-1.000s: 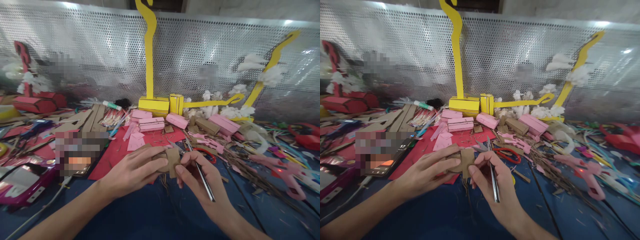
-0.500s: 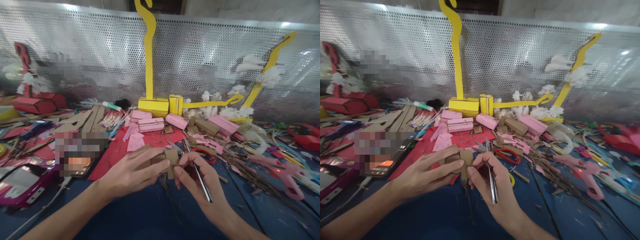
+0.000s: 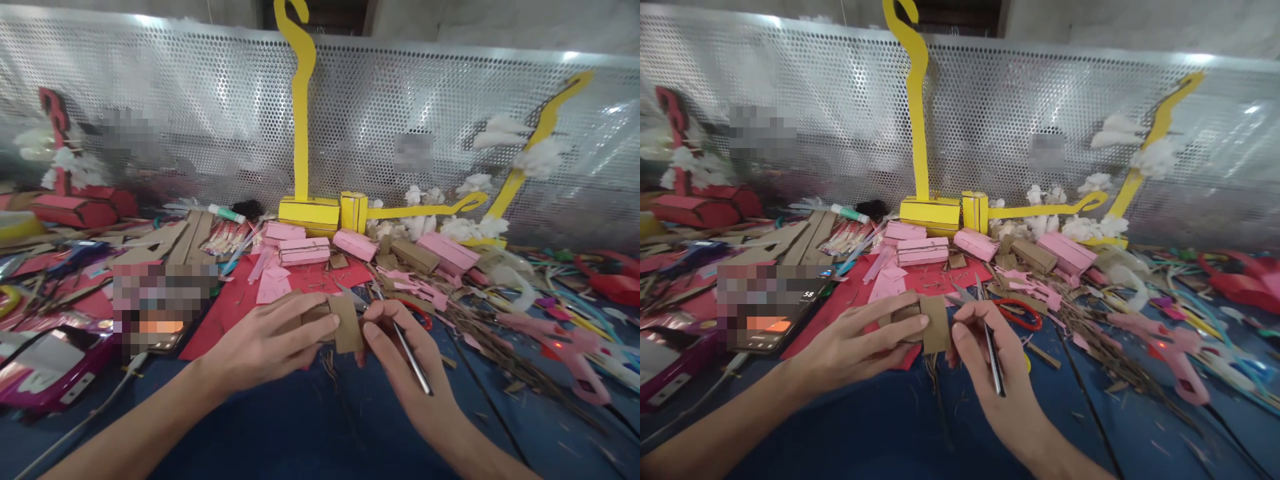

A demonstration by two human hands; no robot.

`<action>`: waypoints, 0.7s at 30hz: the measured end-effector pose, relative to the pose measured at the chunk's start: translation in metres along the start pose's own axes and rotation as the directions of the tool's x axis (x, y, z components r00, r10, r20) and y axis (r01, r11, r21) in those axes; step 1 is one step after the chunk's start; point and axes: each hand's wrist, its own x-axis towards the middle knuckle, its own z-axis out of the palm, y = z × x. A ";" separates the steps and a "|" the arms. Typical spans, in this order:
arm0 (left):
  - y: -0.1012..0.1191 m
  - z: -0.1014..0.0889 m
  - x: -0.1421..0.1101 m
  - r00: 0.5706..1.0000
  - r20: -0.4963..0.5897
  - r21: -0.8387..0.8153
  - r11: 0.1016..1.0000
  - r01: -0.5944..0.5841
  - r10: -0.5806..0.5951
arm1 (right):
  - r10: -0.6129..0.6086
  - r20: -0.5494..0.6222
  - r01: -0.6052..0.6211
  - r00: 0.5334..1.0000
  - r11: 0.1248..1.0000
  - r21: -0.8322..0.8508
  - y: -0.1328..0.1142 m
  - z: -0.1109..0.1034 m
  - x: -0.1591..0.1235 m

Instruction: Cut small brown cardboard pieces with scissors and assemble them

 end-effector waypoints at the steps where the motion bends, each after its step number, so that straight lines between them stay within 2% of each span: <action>1: -0.001 0.000 0.000 1.000 -0.005 0.008 1.000 -0.001 0.001 | -0.013 -0.015 0.013 1.000 1.000 0.010 0.001 0.000 0.001; 4: -0.001 -0.001 0.001 1.000 -0.022 0.035 0.999 0.020 -0.019 | -0.052 -0.082 0.060 0.995 0.994 0.094 0.004 -0.003 0.003; 7: 0.000 -0.005 0.003 0.993 -0.049 0.037 0.994 0.106 -0.104 | -0.107 -0.128 0.126 0.986 0.980 0.151 0.004 -0.013 0.008; 12: 0.000 -0.016 0.012 0.948 -0.098 -0.122 0.949 0.290 -0.302 | -0.213 -0.110 0.223 0.971 0.970 0.092 -0.005 -0.031 0.015; 15: 0.001 -0.022 0.019 0.920 -0.066 -0.213 0.906 0.365 -0.386 | -0.286 -0.120 0.284 0.951 0.958 -0.030 -0.011 -0.033 0.011; 17: 0.004 -0.024 0.021 0.919 -0.063 -0.256 0.897 0.362 -0.389 | -0.367 -0.100 0.342 0.925 0.918 -0.201 -0.013 -0.032 0.006; 19: 0.009 -0.023 0.021 0.930 -0.088 -0.294 0.901 0.320 -0.358 | -0.448 -0.028 0.397 0.894 0.818 -0.416 -0.016 -0.031 0.002; 21: 0.015 -0.021 0.020 0.939 -0.091 -0.323 0.902 0.287 -0.331 | -0.528 0.065 0.467 0.847 0.679 -0.566 -0.018 -0.030 -0.002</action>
